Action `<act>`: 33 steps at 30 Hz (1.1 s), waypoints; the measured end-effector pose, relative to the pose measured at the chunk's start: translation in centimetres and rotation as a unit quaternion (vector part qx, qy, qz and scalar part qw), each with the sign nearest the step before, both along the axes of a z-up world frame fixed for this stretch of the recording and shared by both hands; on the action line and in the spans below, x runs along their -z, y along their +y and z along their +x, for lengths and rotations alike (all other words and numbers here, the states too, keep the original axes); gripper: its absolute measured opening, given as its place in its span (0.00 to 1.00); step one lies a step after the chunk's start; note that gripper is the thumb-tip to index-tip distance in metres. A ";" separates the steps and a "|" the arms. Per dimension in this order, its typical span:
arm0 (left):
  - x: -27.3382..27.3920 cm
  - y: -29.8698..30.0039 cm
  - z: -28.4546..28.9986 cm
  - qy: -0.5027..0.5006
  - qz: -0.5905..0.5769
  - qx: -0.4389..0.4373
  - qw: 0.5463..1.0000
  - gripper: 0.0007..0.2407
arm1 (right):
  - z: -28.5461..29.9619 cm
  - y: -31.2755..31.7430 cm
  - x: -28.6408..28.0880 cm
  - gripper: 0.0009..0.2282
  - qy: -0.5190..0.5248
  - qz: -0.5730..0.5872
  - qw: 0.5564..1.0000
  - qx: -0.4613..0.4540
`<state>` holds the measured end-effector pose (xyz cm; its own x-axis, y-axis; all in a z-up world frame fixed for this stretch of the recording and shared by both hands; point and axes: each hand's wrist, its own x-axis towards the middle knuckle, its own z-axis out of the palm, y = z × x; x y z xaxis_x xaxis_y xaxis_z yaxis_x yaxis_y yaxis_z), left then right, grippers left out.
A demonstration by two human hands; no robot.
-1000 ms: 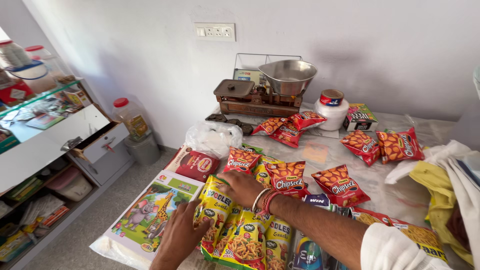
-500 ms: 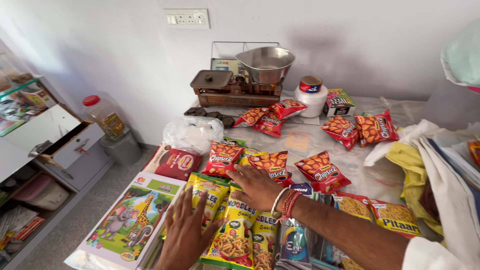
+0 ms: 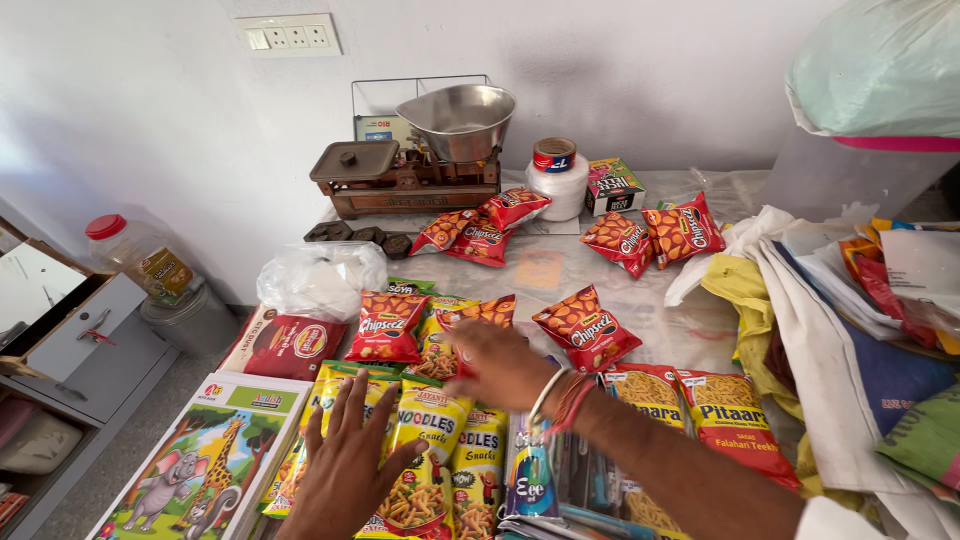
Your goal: The person arranges multiple snack packets on a table, then opens a jar of candies and transfers some candies into a small container. The person handles chips, noodles, and candies throughout the clip.
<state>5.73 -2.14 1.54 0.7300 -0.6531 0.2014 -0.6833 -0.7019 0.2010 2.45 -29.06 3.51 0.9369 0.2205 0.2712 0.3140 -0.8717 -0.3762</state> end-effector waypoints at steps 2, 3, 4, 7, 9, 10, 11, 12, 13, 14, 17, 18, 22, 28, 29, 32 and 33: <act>-0.4 -0.6 0.0 -0.006 -0.057 0.033 0.998 0.34 | -0.1 -2.8 -0.7 0.31 -0.040 0.032 0.998 0.025; -0.5 -1.2 0.1 0.005 -0.062 0.036 0.997 0.34 | 0.1 -4.2 -1.1 0.30 -0.058 0.042 0.997 0.037; -0.6 -2.0 0.2 0.016 -0.067 0.039 0.997 0.34 | 0.0 -5.3 -1.3 0.30 -0.076 0.052 0.994 0.049; -1.0 -4.4 1.1 0.030 -0.096 0.062 0.993 0.32 | -1.2 -8.4 -1.4 0.28 -0.050 0.144 0.984 0.096; -1.3 -6.0 1.8 0.037 -0.100 0.072 0.992 0.31 | -2.0 -9.8 -1.0 0.30 -0.020 0.176 0.977 0.117; -1.4 -6.9 2.2 0.044 -0.093 0.072 0.992 0.31 | -2.4 -10.5 -0.7 0.30 -0.006 0.192 0.973 0.127; -1.5 -7.7 2.5 0.051 -0.084 0.073 0.992 0.31 | -2.8 -11.3 -0.3 0.30 -0.001 0.190 0.971 0.142; -1.7 -8.4 2.8 0.052 -0.083 0.084 0.992 0.31 | -3.3 -12.1 0.0 0.29 0.004 0.188 0.969 0.158; -1.7 -9.1 3.1 0.054 -0.082 0.095 0.991 0.31 | -3.8 -12.9 0.6 0.29 0.009 0.185 0.967 0.174; -1.6 -9.8 3.4 0.055 -0.081 0.106 0.990 0.30 | -4.2 -13.8 1.1 0.29 0.015 0.182 0.964 0.195; -1.4 -12.0 4.4 0.090 -0.062 0.101 0.989 0.30 | -5.5 -16.0 3.3 0.28 0.024 0.187 0.952 0.243; -1.3 -12.6 4.7 0.089 -0.052 0.104 0.989 0.30 | -5.9 -16.7 4.2 0.28 0.021 0.197 0.948 0.249; -1.1 -14.9 5.8 0.091 -0.021 0.114 0.989 0.29 | -6.7 -18.9 7.5 0.27 0.015 0.194 0.934 0.299; -2.0 -18.1 5.6 0.085 -0.031 0.165 0.982 0.29 | -6.3 -20.5 9.8 0.31 0.012 0.199 0.902 0.382; -2.3 -18.6 5.5 0.087 -0.035 0.171 0.981 0.28 | -6.0 -20.6 9.8 0.33 0.063 0.190 0.892 0.406; -3.1 -19.8 5.2 0.090 -0.036 0.186 0.978 0.28 | -5.0 -20.9 10.2 0.39 0.160 0.158 0.871 0.436; -3.3 -20.0 5.1 0.094 -0.034 0.185 0.978 0.27 | -4.6 -20.9 10.5 0.40 0.156 0.143 0.882 0.421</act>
